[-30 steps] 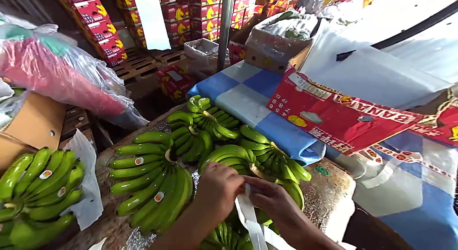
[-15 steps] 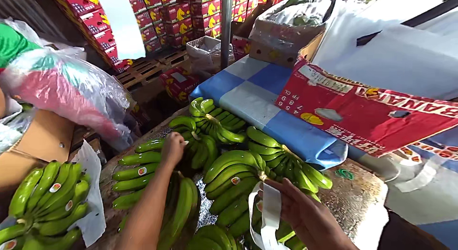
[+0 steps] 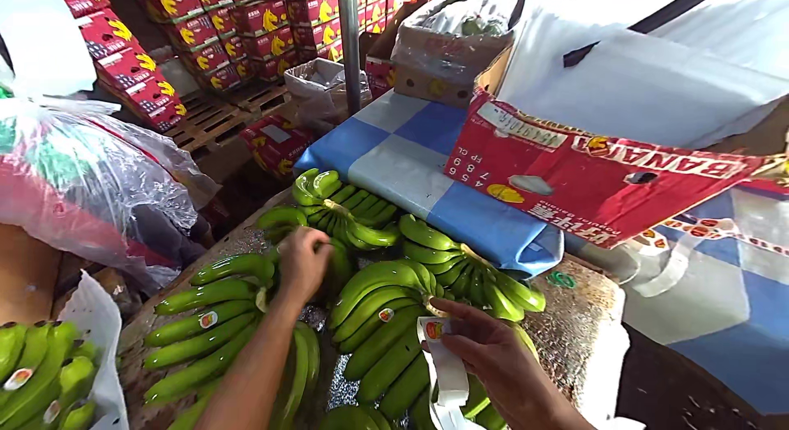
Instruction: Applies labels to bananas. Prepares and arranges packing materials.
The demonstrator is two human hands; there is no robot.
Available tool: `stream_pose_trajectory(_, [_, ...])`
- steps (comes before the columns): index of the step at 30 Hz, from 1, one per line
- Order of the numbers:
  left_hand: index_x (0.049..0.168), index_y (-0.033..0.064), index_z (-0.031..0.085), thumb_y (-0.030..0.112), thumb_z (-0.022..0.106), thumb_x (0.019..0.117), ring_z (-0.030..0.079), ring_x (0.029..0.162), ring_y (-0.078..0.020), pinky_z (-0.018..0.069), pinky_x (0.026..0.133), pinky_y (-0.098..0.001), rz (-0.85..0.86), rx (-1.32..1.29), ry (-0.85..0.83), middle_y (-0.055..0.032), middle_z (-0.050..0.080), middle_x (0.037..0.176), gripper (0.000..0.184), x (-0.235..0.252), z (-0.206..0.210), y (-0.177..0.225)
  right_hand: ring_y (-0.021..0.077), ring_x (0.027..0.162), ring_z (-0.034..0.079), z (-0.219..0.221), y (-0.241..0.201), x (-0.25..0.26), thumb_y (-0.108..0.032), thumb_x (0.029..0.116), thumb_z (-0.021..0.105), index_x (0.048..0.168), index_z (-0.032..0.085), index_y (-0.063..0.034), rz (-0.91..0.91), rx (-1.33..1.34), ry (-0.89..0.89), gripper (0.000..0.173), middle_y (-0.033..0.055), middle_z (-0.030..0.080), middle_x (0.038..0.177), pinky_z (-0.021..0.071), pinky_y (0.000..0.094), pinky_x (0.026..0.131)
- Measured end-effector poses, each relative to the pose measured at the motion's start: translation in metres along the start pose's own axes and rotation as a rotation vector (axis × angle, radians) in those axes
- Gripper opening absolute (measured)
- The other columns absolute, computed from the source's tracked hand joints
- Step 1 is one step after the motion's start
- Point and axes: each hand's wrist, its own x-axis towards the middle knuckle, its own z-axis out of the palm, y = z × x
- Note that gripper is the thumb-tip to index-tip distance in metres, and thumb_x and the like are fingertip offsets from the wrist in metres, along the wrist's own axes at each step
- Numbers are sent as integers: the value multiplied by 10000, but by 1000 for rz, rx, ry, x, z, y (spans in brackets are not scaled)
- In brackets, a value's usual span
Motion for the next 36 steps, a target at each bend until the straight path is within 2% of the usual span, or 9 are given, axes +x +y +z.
stream_pose_trajectory(2, [968,62,784,152,731,910,672,1105,-199,512,1039,-434,280,-255,-85,-86,736,1068,119,-39,10,45,145,798,732,5,3,-2,91,842,631,1324,645,-34,-44,-44,-35,498,85,751,967,627,302,707])
stream_pose_trajectory(5, [967,156,805,179,760,887,708,1064,-204,367,1104,-672,564,-96,-29,4,762,1011,94,-89,30,86,78,785,701,9,5,-9,78,835,620,1311,658,-29,-82,-136,-74,490,31,743,945,599,247,714])
stream_pose_trajectory(12, [869,190,711,82,587,956,676,1072,-190,335,1145,-580,772,119,317,25,738,977,186,-123,53,83,189,929,719,12,-6,-28,-23,990,493,1374,567,-2,234,101,-151,391,101,704,1099,625,372,807])
stream_pose_trajectory(16, [954,15,743,131,648,977,693,1059,-225,528,1011,-421,291,-172,4,-118,739,1037,151,-96,26,56,189,955,716,2,5,-22,-218,1095,407,1322,594,1,207,147,-62,366,73,722,1046,604,397,866])
stream_pose_trajectory(19, [1241,-95,625,117,543,1047,657,1115,-336,515,1016,-485,-312,-189,-221,-259,655,1207,298,-35,3,-10,161,878,732,-5,8,-20,-216,1109,364,1241,634,-2,167,135,20,369,52,740,943,617,353,833])
stream_pose_trajectory(22, [1246,-80,624,118,528,1060,618,1151,-352,469,1027,-506,-531,-129,-292,-272,631,1240,287,-3,16,-72,167,905,741,-7,1,-23,-203,1116,346,1227,636,3,194,144,28,373,64,749,971,616,347,851])
stream_pose_trajectory(27, [1213,-44,662,69,553,1018,596,1225,-355,447,1070,-520,-595,-39,-357,-249,636,1275,251,7,40,-81,187,941,743,-17,-3,-24,-194,1111,308,1202,664,11,140,141,-10,421,97,760,1023,614,338,859])
stream_pose_trajectory(32, [1283,-48,594,110,648,979,573,1298,-386,450,1102,-530,-637,176,-195,-264,602,1341,347,5,39,-64,181,931,731,-26,-5,-24,-8,965,537,1184,678,22,42,48,-70,262,108,740,1073,619,322,824])
stream_pose_trajectory(36, [1183,-86,653,107,629,981,635,1148,-346,515,1017,-473,-159,-169,3,-255,642,1223,281,-24,21,23,96,769,709,-45,-17,-25,-5,890,682,1161,613,-68,-123,-158,-372,287,-3,728,908,611,284,714])
